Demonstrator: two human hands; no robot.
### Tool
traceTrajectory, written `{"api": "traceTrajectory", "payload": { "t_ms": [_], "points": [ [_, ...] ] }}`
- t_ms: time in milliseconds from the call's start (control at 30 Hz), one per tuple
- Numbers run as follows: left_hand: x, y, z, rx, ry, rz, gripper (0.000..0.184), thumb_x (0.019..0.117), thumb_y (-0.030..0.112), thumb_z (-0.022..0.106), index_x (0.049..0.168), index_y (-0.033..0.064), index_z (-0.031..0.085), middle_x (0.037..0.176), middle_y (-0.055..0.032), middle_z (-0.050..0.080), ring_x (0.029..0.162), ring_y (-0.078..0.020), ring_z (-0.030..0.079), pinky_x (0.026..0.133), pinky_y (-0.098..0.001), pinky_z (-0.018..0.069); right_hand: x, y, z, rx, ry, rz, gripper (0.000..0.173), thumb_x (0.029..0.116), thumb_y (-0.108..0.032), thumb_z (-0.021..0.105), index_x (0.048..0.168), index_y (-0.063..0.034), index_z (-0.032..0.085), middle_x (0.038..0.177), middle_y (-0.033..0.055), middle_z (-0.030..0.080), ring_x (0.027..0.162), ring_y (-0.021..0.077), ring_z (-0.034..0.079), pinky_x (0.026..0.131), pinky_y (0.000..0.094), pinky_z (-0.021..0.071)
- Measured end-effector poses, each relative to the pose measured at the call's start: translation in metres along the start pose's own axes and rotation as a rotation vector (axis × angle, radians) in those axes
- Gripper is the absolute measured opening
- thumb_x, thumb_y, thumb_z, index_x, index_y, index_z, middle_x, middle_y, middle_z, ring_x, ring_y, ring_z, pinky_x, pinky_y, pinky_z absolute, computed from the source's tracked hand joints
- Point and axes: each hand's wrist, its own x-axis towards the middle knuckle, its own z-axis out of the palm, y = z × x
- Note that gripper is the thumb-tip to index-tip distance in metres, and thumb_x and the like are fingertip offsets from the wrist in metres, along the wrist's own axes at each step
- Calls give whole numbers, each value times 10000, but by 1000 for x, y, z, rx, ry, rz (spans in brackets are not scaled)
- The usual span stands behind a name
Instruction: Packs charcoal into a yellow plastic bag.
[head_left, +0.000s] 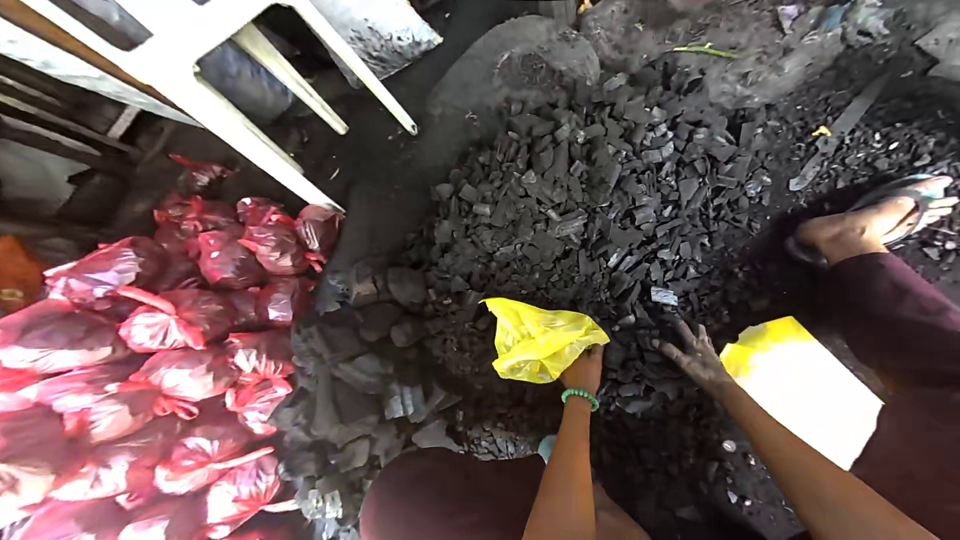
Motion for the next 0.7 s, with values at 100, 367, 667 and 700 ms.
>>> {"api": "traceTrajectory", "payload": {
  "t_ms": [100, 367, 667, 700],
  "points": [
    [-10, -2, 20, -66, 58, 24, 493, 1047, 388, 577, 1308, -25, 637, 1406, -293, 556, 1371, -448, 471, 1119, -619, 366, -14, 0, 20, 75, 98, 20, 697, 939, -461, 707, 1526, -157, 486, 1592, 314, 324, 1434, 571, 322, 1128, 722, 299],
    [-32, 10, 53, -558, 163, 64, 503, 1079, 224, 482, 1480, -76, 433, 1485, -328, 456, 1417, -447, 395, 1189, -576, 261, -36, -15, 51, 371, 259, 6, 625, 903, -430, 699, 1431, -119, 578, 1559, 282, 358, 1414, 479, 376, 1100, 666, 356],
    [-57, 18, 38, -433, 236, 225, 365, 1029, 209, 569, 1231, -84, 649, 1264, -288, 628, 1290, -399, 520, 1150, -570, 299, -39, -22, 44, 978, 24, 17, 422, 1043, -285, 500, 1399, -64, 557, 1290, 57, 638, 1110, 84, 617, 950, 286, 525],
    [-64, 25, 32, -330, 239, 272, 336, 1017, 204, 588, 1175, -77, 683, 1209, -281, 658, 1257, -408, 551, 1132, -596, 312, -41, -26, 41, 1013, -29, 46, 438, 1068, -313, 464, 1439, -87, 519, 1286, 38, 640, 1100, 68, 615, 943, 279, 520]
  ]
}}
